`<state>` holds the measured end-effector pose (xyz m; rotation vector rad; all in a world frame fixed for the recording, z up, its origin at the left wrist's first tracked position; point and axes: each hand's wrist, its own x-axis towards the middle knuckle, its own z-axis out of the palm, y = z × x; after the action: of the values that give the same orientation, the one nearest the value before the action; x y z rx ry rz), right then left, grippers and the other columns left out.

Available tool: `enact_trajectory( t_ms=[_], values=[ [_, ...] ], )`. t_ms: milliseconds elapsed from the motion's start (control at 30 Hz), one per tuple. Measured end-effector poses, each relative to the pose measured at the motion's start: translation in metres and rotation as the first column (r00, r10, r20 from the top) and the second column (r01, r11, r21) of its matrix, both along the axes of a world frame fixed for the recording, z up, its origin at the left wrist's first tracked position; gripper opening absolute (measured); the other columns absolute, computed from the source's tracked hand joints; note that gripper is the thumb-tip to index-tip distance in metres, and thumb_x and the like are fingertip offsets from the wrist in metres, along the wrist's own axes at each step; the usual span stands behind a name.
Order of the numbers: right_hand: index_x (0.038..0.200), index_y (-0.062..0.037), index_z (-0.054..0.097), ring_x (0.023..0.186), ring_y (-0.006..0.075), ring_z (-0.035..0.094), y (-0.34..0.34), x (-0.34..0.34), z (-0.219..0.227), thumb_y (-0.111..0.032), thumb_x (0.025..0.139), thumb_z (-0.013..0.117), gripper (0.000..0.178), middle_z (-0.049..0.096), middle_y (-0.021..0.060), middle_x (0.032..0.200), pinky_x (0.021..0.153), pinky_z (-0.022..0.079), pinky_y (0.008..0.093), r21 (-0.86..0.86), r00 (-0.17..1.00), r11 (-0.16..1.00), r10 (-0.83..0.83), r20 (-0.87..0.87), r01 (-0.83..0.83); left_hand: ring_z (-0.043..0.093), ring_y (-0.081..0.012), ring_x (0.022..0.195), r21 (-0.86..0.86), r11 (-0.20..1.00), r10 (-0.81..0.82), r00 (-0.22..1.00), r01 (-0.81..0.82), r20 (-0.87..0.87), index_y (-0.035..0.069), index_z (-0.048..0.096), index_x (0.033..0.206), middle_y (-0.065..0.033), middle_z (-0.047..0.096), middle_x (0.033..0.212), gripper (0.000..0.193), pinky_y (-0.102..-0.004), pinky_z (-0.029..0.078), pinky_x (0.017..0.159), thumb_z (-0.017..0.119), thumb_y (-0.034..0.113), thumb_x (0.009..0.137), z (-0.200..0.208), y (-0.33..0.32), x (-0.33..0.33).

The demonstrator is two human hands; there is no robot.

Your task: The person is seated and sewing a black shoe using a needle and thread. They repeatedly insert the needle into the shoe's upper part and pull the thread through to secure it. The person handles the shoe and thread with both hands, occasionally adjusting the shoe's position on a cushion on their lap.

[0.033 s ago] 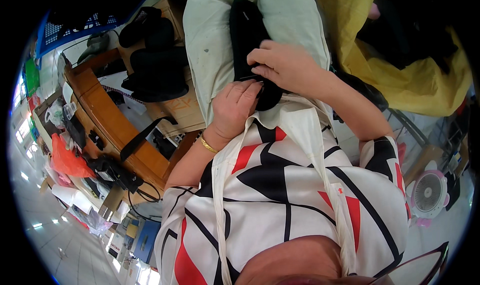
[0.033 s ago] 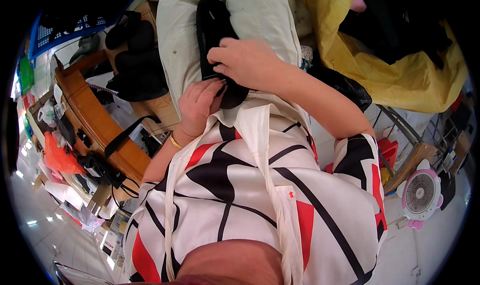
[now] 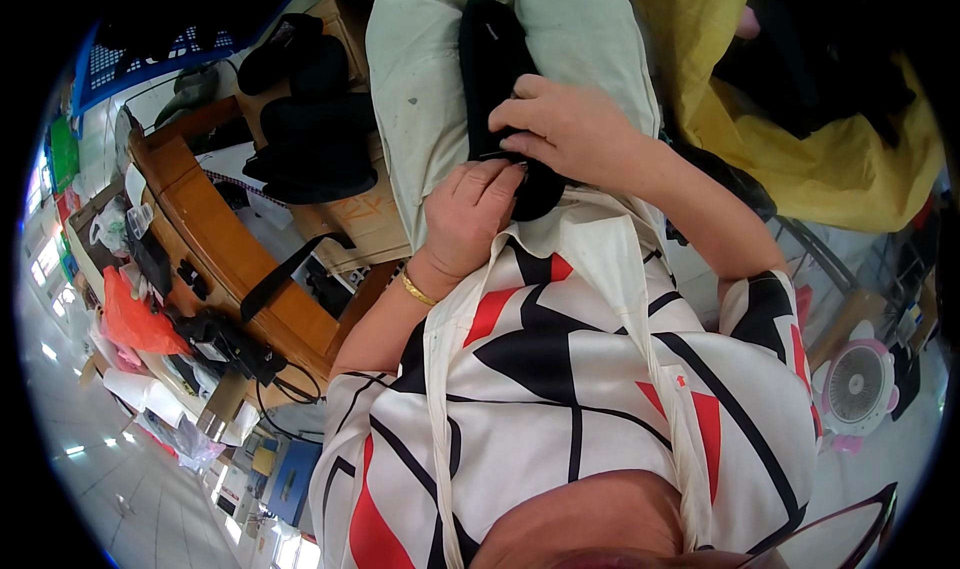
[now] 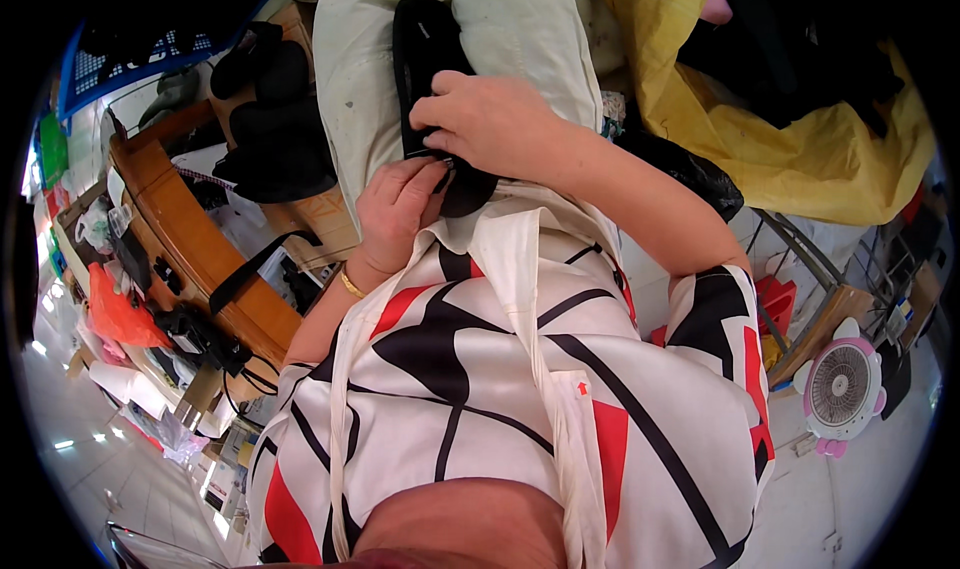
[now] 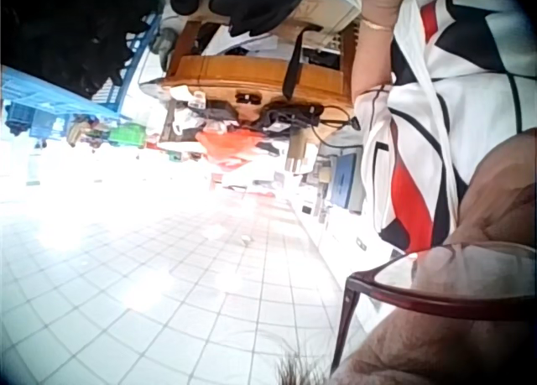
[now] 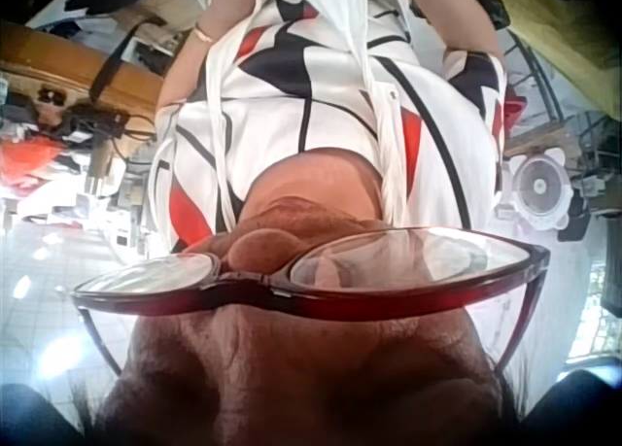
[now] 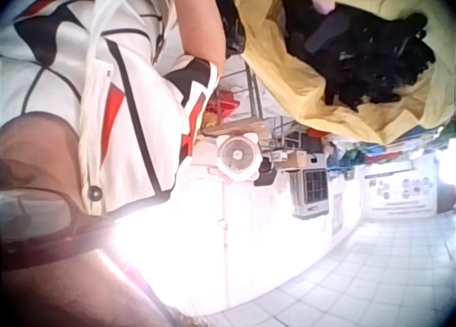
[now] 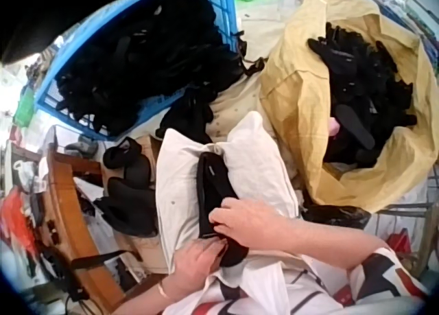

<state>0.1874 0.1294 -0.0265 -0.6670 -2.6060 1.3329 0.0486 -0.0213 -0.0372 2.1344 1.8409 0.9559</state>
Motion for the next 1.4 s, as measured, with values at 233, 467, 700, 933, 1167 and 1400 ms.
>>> enact_trajectory(
  t_ms=[233,467,700,933,1167,1400],
  values=[
    [0.091,-0.0086,0.064,0.076,0.0215,0.063,0.0,-0.008,-0.022,-0.02,0.091,0.061,0.012,0.061,0.0055,0.088,0.064,0.05,0.0377,-0.207,0.998,0.977,0.058,-0.004,-0.058,0.061,-0.0234,0.075,0.06,0.998,-0.022,0.996,0.027,-0.085,0.009,0.068,0.1,-0.0044,0.064,0.09,0.036,-0.0326,0.051,0.063,0.069,0.002,0.064,0.002,0.002,-0.004],
    [0.1,-0.0086,0.056,0.052,0.0064,0.046,0.014,-0.007,0.002,-0.029,0.102,0.052,0.021,0.056,-0.0019,0.069,0.048,0.037,0.0183,-0.881,0.932,0.405,-0.348,0.1,0.246,0.06,-0.0242,0.075,-0.074,0.996,0.063,0.996,-0.058,0.064,0.012,0.066,0.093,-0.0031,0.064,0.086,0.034,-0.0335,0.05,0.063,0.078,0.002,0.062,-0.001,0.01,-0.007],
    [0.107,0.0008,0.058,0.065,0.007,0.053,0.026,0.011,0.015,-0.016,0.099,0.057,0.019,0.055,0.0005,0.072,0.058,0.043,0.0198,-0.887,0.803,0.44,-0.574,-0.158,0.14,0.059,-0.0245,0.075,-0.202,0.979,0.044,0.975,0.001,0.219,0.009,0.068,0.091,-0.0048,0.066,0.085,0.027,-0.0327,0.048,0.065,0.081,0.003,0.067,0.003,0.017,-0.012],
    [0.099,-0.0047,0.063,0.06,0.0211,0.061,-0.002,0.029,0.004,-0.013,0.092,0.06,0.011,0.064,0.0073,0.072,0.058,0.047,0.0312,-0.292,0.997,0.955,-0.043,0.063,0.06,0.059,-0.0271,0.075,-0.154,0.986,0.088,0.975,-0.057,0.203,0.008,0.062,0.09,-0.0057,0.065,0.083,0.028,-0.0359,0.048,0.066,0.079,0.003,0.068,-0.004,0.01,-0.009],
    [0.1,-0.0089,0.065,0.068,0.0336,0.064,-0.019,0.039,-0.001,-0.014,0.087,0.061,0.015,0.066,0.0128,0.073,0.06,0.049,0.0421,-0.071,0.996,0.997,0.01,0.092,-0.004,0.059,-0.0273,0.074,-0.099,0.99,0.12,0.959,-0.097,0.258,0.007,0.062,0.089,-0.0067,0.066,0.083,0.026,-0.0352,0.047,0.065,0.078,0.0,0.07,-0.009,0.004,-0.006],
    [0.105,-0.0091,0.067,0.07,0.0321,0.064,-0.02,0.04,0.0,-0.013,0.086,0.061,0.02,0.066,0.0122,0.075,0.062,0.05,0.0403,-0.062,0.993,0.997,0.044,0.113,-0.037,0.06,-0.0249,0.074,-0.081,0.99,0.132,0.953,-0.114,0.273,0.005,0.063,0.087,-0.0069,0.068,0.085,0.024,-0.0322,0.048,0.066,0.08,0.001,0.07,-0.01,0.004,-0.005]
  ],
)
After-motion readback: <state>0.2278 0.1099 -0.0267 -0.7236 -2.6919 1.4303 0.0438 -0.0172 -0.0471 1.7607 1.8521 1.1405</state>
